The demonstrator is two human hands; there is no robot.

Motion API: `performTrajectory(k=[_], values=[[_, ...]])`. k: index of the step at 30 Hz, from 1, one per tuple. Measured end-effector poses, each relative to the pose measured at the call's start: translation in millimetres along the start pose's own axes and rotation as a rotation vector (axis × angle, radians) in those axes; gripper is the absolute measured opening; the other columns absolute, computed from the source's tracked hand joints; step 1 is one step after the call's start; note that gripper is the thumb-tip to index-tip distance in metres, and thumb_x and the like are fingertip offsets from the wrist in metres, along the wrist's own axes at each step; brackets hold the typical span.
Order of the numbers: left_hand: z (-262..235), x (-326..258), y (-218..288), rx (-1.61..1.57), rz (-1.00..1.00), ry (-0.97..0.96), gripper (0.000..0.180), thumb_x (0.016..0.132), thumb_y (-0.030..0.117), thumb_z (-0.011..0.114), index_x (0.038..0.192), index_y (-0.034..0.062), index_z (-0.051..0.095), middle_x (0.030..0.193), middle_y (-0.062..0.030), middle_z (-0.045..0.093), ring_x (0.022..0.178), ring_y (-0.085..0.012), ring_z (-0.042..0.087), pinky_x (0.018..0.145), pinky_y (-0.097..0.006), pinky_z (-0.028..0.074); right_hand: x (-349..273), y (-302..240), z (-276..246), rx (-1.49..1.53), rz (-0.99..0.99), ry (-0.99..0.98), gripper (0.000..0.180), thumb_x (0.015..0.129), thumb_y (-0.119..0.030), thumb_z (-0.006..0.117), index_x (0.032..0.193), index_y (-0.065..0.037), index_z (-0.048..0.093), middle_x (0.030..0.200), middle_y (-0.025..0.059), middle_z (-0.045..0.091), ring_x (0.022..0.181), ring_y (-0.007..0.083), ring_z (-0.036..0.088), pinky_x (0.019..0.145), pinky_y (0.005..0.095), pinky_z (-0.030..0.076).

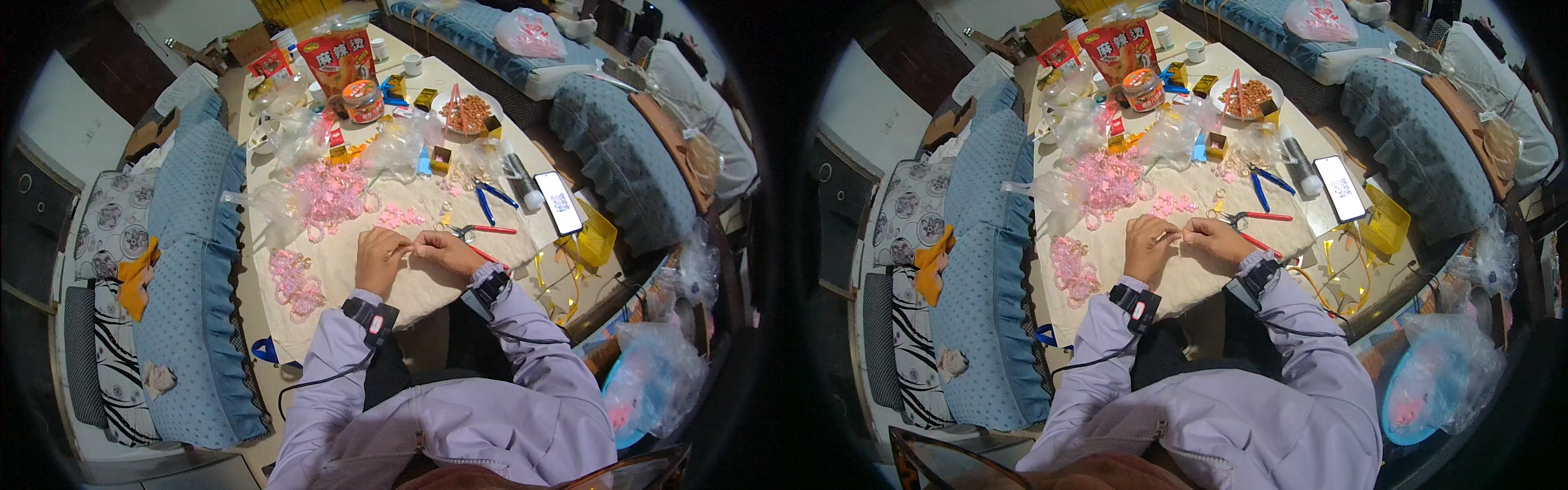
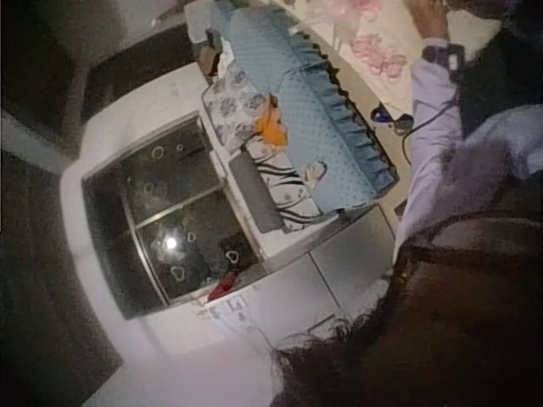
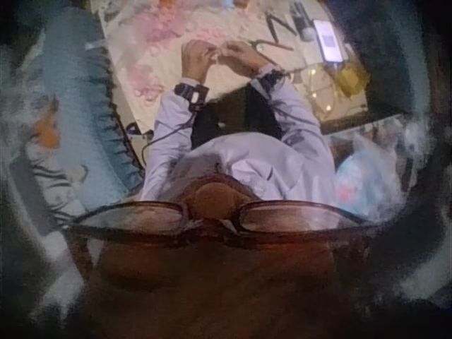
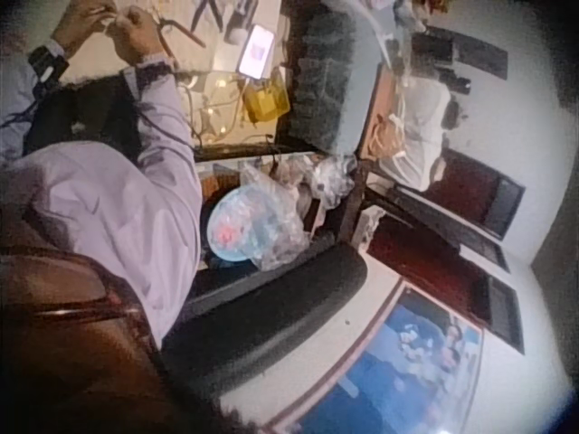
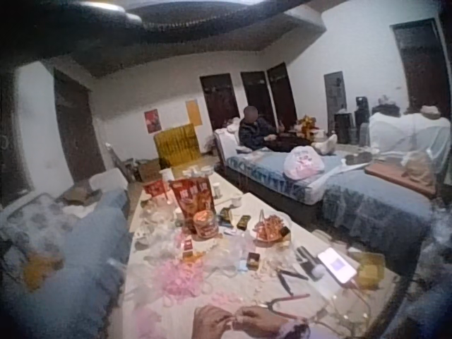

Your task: The person assembles pink beaded keychains at a table. They thread beads onto a string, use pliers to attach a metal clasp, and then connect a keyring to the finished piece.

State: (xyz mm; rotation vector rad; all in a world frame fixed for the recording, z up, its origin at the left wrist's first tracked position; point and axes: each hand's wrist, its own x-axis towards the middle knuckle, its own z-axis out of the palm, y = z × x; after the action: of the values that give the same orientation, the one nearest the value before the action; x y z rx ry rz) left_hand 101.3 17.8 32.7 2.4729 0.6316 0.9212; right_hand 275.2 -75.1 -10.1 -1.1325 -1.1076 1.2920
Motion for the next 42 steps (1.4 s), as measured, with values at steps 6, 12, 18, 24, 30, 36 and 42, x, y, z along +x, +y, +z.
performTrajectory(k=[6,12,18,24,30,36,42], values=[[6,-6,3,0.082,-0.026,-0.046,0.010,0.080,0.019,0.075,0.082,0.0100,0.072,0.086,-0.0035,0.066,0.093,-0.0250,0.060,0.087,-0.040,0.041,-2,9,1,0.013,-0.111,0.166,0.021,0.100,-0.027,0.063,0.097,-0.007,0.057,0.088,-0.0055,0.050,0.083,0.0062,0.046,0.074,0.0228,0.041],[10,-13,1,0.141,-0.078,-0.116,0.013,0.080,0.019,0.075,0.092,0.0135,0.077,0.092,-0.0034,0.066,0.097,-0.0249,0.060,0.091,-0.040,0.042,5,19,-1,-0.024,-0.160,0.318,0.021,0.101,-0.025,0.060,0.099,-0.004,0.059,0.085,-0.0006,0.057,0.080,0.0087,0.051,0.072,0.0257,0.045],[-23,-30,-15,-0.079,-0.257,0.134,0.020,0.086,0.003,0.064,0.101,0.0111,0.075,0.098,-0.0078,0.067,0.099,-0.0264,0.061,0.092,-0.040,0.045,-1,1,8,-0.221,-0.185,0.408,0.021,0.101,-0.023,0.060,0.100,-0.002,0.059,0.083,0.0017,0.057,0.077,0.0109,0.051,0.071,0.0283,0.046],[-40,-72,-23,-0.095,-0.460,0.120,0.019,0.086,0.000,0.063,0.105,0.0047,0.066,0.098,-0.0114,0.065,0.091,-0.0276,0.064,0.082,-0.038,0.051,-1,0,12,-0.506,-0.206,0.351,0.018,0.098,-0.019,0.060,0.100,-0.002,0.059,0.086,0.0099,0.060,0.078,0.0193,0.058,0.073,0.0318,0.047],[-31,-83,-13,0.047,-0.433,0.019,0.025,0.083,0.019,0.075,0.103,0.0078,0.064,0.103,-0.0080,0.063,0.102,-0.0292,0.061,0.089,-0.042,0.047,-4,0,12,-0.599,-0.233,0.358,0.016,0.097,-0.019,0.060,0.099,-0.003,0.059,0.088,0.0116,0.060,0.079,0.0233,0.060,0.074,0.0334,0.048],[-16,-72,-14,0.225,-0.426,0.028,0.020,0.082,0.014,0.075,0.096,0.0046,0.064,0.095,-0.0109,0.061,0.092,-0.0296,0.061,0.083,-0.041,0.049,-5,-1,15,-0.603,-0.230,0.357,0.016,0.097,-0.019,0.060,0.102,-0.004,0.059,0.089,0.0115,0.061,0.080,0.0229,0.061,0.076,0.0330,0.050],[-13,-78,-27,0.131,-0.386,0.053,0.014,0.083,0.010,0.075,0.090,0.0033,0.065,0.087,-0.0083,0.062,0.081,-0.0247,0.060,0.075,-0.036,0.049,-5,0,14,-0.610,-0.227,0.347,0.017,0.097,-0.020,0.060,0.104,-0.004,0.060,0.089,0.0121,0.062,0.081,0.0242,0.062,0.076,0.0340,0.050]])
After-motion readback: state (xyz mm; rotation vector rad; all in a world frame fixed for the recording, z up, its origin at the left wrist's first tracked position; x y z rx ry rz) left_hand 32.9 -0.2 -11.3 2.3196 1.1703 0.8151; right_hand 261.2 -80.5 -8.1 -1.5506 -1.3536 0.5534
